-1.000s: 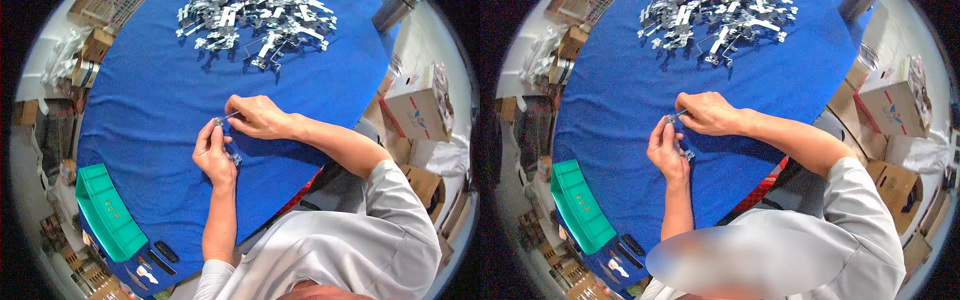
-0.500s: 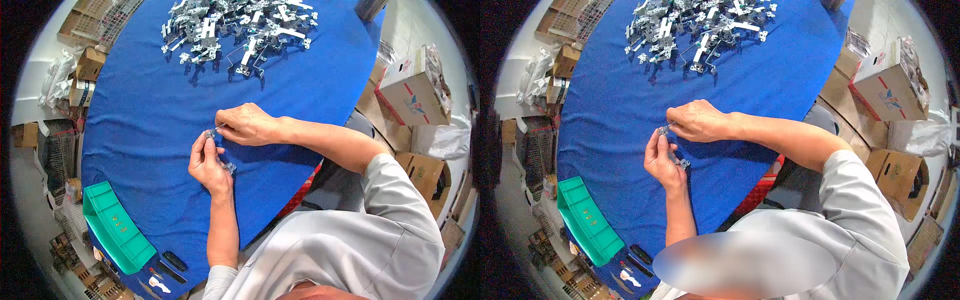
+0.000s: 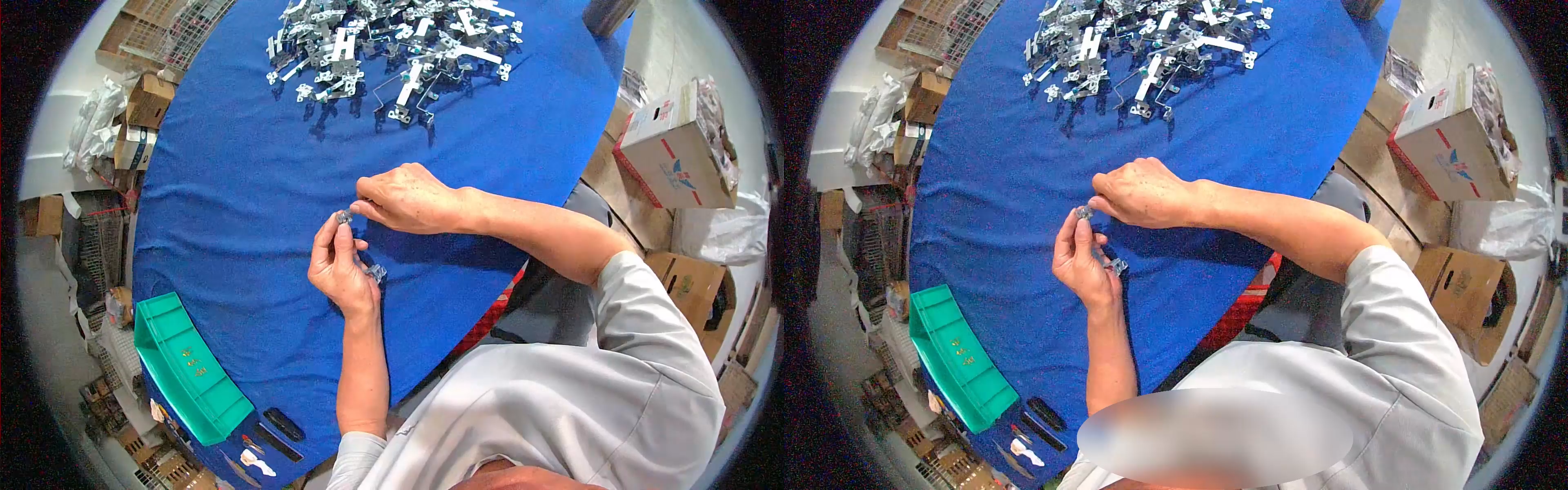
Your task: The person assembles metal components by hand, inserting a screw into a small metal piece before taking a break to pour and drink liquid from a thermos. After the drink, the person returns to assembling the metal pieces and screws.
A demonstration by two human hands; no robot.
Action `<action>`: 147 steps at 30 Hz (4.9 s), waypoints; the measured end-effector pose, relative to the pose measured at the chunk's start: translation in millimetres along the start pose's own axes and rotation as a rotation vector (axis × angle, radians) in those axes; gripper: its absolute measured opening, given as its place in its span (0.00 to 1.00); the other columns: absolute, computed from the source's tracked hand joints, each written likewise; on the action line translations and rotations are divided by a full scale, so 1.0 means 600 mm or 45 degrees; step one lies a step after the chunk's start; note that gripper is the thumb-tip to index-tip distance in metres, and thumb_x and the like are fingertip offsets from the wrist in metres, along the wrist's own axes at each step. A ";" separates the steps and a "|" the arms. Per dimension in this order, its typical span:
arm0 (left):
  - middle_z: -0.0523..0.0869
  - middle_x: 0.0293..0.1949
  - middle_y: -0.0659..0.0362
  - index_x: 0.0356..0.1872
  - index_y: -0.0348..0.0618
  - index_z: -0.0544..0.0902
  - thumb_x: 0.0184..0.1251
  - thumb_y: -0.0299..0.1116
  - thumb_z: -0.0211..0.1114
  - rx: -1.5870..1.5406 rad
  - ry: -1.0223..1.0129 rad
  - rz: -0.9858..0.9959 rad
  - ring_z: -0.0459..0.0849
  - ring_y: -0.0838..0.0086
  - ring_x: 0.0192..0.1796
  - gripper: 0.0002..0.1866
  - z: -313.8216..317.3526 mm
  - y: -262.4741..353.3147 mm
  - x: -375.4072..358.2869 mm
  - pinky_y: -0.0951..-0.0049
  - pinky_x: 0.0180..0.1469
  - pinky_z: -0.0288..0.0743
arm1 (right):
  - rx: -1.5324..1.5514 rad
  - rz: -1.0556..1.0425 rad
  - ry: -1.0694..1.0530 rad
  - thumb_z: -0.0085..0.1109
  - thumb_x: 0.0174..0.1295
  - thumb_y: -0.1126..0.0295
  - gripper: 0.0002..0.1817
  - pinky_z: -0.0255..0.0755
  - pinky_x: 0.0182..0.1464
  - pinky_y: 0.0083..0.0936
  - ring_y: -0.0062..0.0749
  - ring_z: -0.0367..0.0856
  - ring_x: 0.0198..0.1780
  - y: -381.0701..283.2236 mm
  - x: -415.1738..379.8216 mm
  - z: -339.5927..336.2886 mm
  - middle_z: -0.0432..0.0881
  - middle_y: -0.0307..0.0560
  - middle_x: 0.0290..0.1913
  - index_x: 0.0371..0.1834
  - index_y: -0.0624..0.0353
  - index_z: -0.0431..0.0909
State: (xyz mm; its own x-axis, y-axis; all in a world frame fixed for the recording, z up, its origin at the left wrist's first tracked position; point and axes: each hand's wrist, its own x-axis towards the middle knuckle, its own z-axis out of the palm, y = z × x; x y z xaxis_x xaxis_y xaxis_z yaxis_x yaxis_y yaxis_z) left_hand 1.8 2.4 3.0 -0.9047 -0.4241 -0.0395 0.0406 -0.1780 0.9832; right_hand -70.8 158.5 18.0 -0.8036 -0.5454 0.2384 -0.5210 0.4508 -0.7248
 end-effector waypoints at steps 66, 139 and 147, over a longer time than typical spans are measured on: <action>0.88 0.45 0.55 0.49 0.33 0.86 0.67 0.20 0.66 -0.025 -0.049 0.049 0.84 0.80 0.37 0.11 -0.002 -0.007 0.003 0.83 0.33 0.80 | 0.210 -0.120 0.195 0.59 0.69 0.63 0.14 0.69 0.28 0.45 0.58 0.79 0.27 0.008 0.001 0.015 0.77 0.60 0.23 0.32 0.62 0.73; 0.86 0.49 0.53 0.49 0.31 0.85 0.69 0.18 0.62 -0.022 -0.080 0.022 0.85 0.75 0.44 0.10 0.001 0.004 0.000 0.79 0.39 0.85 | 0.064 0.024 -0.041 0.56 0.70 0.60 0.16 0.73 0.34 0.52 0.61 0.82 0.34 -0.001 0.005 0.003 0.81 0.59 0.28 0.33 0.62 0.73; 0.87 0.48 0.54 0.50 0.32 0.85 0.69 0.22 0.65 0.005 -0.079 0.009 0.86 0.76 0.44 0.11 -0.002 0.000 0.000 0.79 0.40 0.83 | 0.058 0.004 -0.059 0.57 0.69 0.62 0.13 0.73 0.34 0.52 0.61 0.82 0.34 0.004 0.004 0.006 0.81 0.59 0.28 0.36 0.62 0.72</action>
State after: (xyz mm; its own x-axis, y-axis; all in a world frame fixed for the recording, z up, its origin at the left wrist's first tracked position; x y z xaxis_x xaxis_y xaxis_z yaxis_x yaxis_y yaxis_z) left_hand 2.3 1.4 2.8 -0.9290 -0.3695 -0.0213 0.0457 -0.1717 0.9841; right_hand -72.6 155.6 14.4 -0.7904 -0.5768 0.2065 -0.5040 0.4205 -0.7545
